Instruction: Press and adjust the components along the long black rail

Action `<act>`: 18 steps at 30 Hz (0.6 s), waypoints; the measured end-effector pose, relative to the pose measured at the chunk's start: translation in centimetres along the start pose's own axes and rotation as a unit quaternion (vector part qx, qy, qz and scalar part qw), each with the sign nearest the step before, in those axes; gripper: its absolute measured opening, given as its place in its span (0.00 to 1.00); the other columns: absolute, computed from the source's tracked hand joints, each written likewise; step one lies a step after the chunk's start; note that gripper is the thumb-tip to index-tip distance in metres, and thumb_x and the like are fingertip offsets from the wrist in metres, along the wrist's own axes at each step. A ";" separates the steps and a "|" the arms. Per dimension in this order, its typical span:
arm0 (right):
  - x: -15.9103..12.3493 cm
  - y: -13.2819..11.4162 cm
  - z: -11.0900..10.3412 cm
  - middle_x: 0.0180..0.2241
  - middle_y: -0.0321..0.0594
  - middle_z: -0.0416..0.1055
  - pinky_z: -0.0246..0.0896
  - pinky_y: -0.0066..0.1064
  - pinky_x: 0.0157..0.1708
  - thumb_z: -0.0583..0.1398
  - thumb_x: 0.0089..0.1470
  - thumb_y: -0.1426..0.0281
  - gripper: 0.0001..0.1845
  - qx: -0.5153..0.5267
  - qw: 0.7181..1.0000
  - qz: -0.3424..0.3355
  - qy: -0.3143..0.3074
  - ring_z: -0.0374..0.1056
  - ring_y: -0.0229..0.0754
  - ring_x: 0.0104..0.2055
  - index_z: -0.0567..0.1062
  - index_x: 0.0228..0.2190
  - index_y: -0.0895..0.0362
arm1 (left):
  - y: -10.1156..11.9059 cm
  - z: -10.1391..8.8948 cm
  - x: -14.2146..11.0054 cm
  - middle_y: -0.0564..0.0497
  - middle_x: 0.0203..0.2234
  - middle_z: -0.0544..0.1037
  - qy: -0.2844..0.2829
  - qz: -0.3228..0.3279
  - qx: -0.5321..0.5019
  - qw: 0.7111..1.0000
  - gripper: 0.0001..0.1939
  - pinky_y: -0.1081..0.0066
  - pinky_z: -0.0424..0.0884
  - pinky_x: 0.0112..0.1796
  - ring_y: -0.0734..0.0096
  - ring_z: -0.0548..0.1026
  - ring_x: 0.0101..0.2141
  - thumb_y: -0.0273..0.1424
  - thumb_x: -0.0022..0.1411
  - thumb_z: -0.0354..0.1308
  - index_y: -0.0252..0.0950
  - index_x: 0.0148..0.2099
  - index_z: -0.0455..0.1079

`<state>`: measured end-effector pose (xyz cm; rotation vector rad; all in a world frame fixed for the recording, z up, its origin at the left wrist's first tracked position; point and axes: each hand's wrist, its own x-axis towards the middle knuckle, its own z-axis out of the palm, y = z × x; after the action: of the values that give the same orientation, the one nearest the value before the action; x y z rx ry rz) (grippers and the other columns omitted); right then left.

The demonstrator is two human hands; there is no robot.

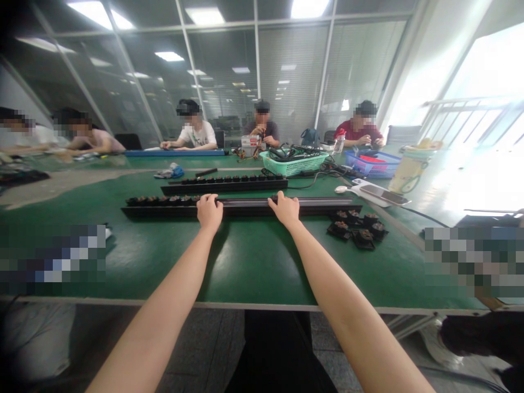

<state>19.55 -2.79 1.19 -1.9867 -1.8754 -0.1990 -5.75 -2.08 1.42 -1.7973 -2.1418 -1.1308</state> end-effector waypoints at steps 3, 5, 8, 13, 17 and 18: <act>0.1 0.0 0.1 0.43 0.51 0.81 0.52 0.38 0.53 0.51 0.70 0.52 0.24 0.023 1.000 0.011 -0.003 0.76 0.52 0.49 0.70 0.52 0.58 | 0.0 -0.1 0.0 0.42 0.61 0.72 -0.001 0.000 -0.001 1.000 0.20 0.58 0.72 0.56 0.51 0.67 0.59 0.28 0.69 0.50 0.39 0.59 0.75; 0.2 0.0 0.0 0.43 0.51 0.81 0.51 0.38 0.53 0.51 0.70 0.53 0.23 0.032 0.999 0.017 -0.006 0.76 0.52 0.49 0.69 0.51 0.58 | 0.1 -0.1 0.0 0.42 0.61 0.71 -0.002 -0.001 -0.001 1.000 0.20 0.58 0.71 0.56 0.51 0.67 0.60 0.28 0.69 0.50 0.39 0.59 0.74; 0.2 -0.1 -0.1 0.42 0.51 0.81 0.51 0.39 0.54 0.52 0.70 0.54 0.22 0.034 0.999 0.023 -0.007 0.76 0.52 0.49 0.69 0.51 0.59 | 0.1 -0.1 -0.1 0.42 0.61 0.71 -0.003 -0.002 -0.002 1.000 0.19 0.58 0.71 0.56 0.51 0.67 0.60 0.28 0.69 0.50 0.39 0.59 0.74; 0.2 -0.3 0.0 0.41 0.52 0.81 0.50 0.39 0.52 0.51 0.70 0.54 0.22 0.015 0.999 0.028 -0.005 0.77 0.52 0.47 0.69 0.51 0.60 | 0.2 -0.2 -0.1 0.42 0.60 0.72 -0.002 0.000 0.000 1.000 0.20 0.58 0.71 0.56 0.51 0.68 0.59 0.28 0.69 0.50 0.38 0.58 0.74; 0.2 -0.4 0.1 0.40 0.52 0.81 0.50 0.40 0.52 0.50 0.70 0.56 0.22 0.003 1.000 0.028 0.000 0.77 0.53 0.46 0.68 0.50 0.61 | 0.2 -0.3 -0.1 0.41 0.60 0.72 -0.005 0.000 0.001 1.000 0.20 0.58 0.71 0.57 0.50 0.67 0.59 0.28 0.69 0.50 0.38 0.59 0.74; 0.2 -0.5 0.1 0.40 0.53 0.81 0.50 0.40 0.52 0.50 0.70 0.56 0.22 0.002 1.000 0.027 0.001 0.77 0.53 0.46 0.68 0.50 0.61 | 0.2 -0.3 -0.1 0.41 0.60 0.72 -0.005 0.000 0.001 1.000 0.20 0.58 0.71 0.57 0.50 0.67 0.59 0.28 0.69 0.50 0.38 0.59 0.74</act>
<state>19.08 -2.59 1.23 -2.0324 -1.8169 -0.1811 -5.67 -2.32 1.67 -1.8059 -2.1482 -1.1215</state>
